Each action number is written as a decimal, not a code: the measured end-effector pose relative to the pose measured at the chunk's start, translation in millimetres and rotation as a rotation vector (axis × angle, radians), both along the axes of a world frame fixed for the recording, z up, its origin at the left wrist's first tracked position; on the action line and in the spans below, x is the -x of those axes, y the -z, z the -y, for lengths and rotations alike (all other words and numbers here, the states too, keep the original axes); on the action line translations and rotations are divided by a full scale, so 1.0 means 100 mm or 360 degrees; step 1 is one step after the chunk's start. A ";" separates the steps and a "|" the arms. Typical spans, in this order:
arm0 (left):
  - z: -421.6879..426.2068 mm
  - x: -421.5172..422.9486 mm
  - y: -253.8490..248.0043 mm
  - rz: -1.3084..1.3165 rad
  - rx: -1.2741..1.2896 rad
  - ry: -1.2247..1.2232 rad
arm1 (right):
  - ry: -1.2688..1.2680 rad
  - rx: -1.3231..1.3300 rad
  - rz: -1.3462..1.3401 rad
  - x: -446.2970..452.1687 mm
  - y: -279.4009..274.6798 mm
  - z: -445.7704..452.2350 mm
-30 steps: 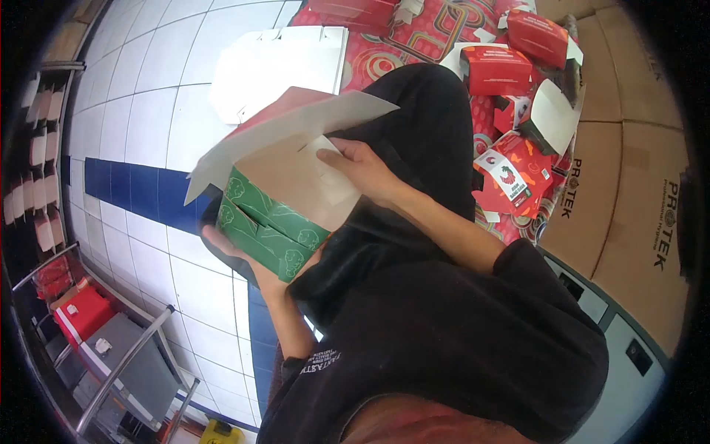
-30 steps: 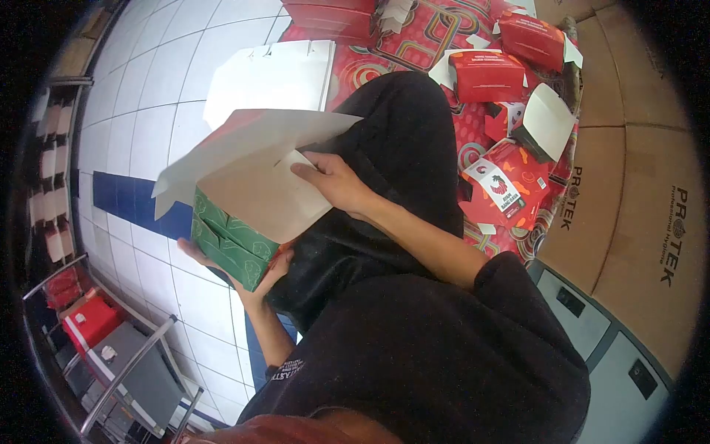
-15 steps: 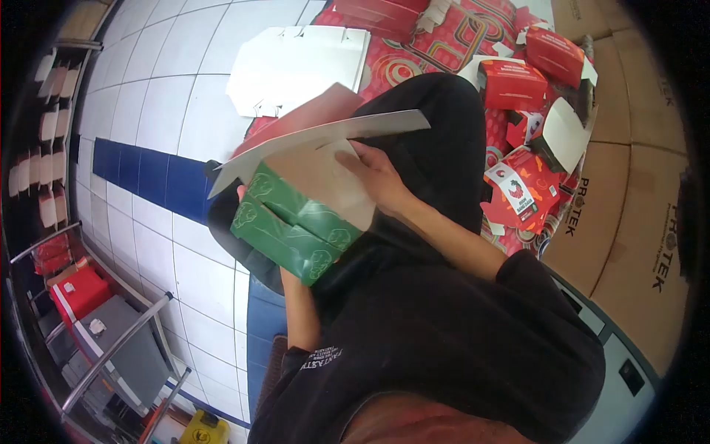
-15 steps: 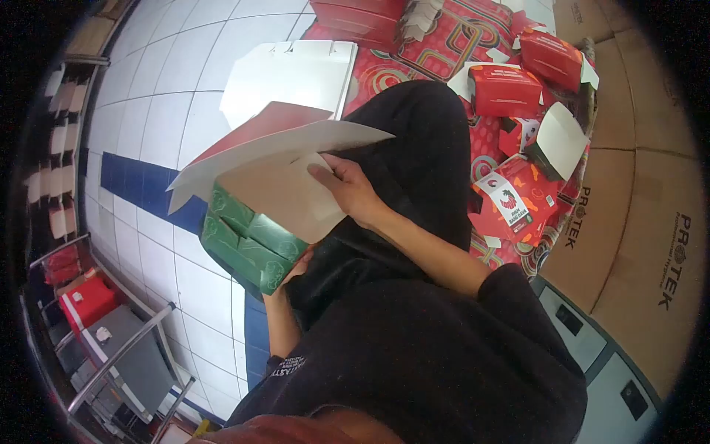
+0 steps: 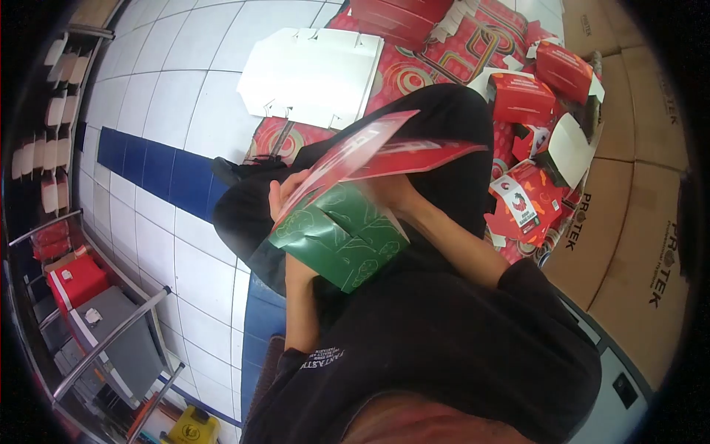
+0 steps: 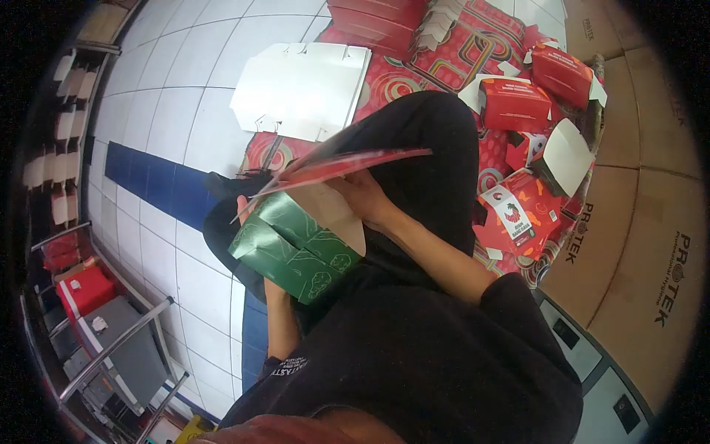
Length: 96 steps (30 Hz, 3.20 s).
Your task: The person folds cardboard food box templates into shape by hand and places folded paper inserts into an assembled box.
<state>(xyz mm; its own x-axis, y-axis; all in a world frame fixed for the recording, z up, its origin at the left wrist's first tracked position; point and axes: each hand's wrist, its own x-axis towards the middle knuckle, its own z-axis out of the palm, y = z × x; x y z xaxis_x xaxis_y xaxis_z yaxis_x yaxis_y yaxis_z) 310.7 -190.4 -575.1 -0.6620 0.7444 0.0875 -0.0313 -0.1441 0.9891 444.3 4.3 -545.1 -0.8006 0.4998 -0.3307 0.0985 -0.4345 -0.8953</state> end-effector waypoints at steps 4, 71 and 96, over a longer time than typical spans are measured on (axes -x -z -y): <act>-0.17 -0.06 -0.40 -0.0111 -0.0170 -0.0020 | -0.0036 -0.0221 0.0024 -0.05 -0.07 0.00; 0.05 0.04 -1.73 -0.0664 0.0654 -0.0241 | -0.1286 -0.2515 0.2344 -1.00 -0.09 -3.26; 0.28 0.13 -1.58 -0.1007 0.0916 -0.0314 | -0.0387 -0.0894 -0.0271 0.20 -1.73 -0.34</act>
<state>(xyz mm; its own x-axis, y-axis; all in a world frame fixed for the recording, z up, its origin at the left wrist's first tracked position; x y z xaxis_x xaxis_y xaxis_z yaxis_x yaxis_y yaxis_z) 298.0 -218.7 -416.6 -0.7376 0.6630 0.1279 0.5207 0.4379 0.7329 424.1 38.5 -372.1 -0.9313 0.3572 0.0710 -0.0285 0.1230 -0.9920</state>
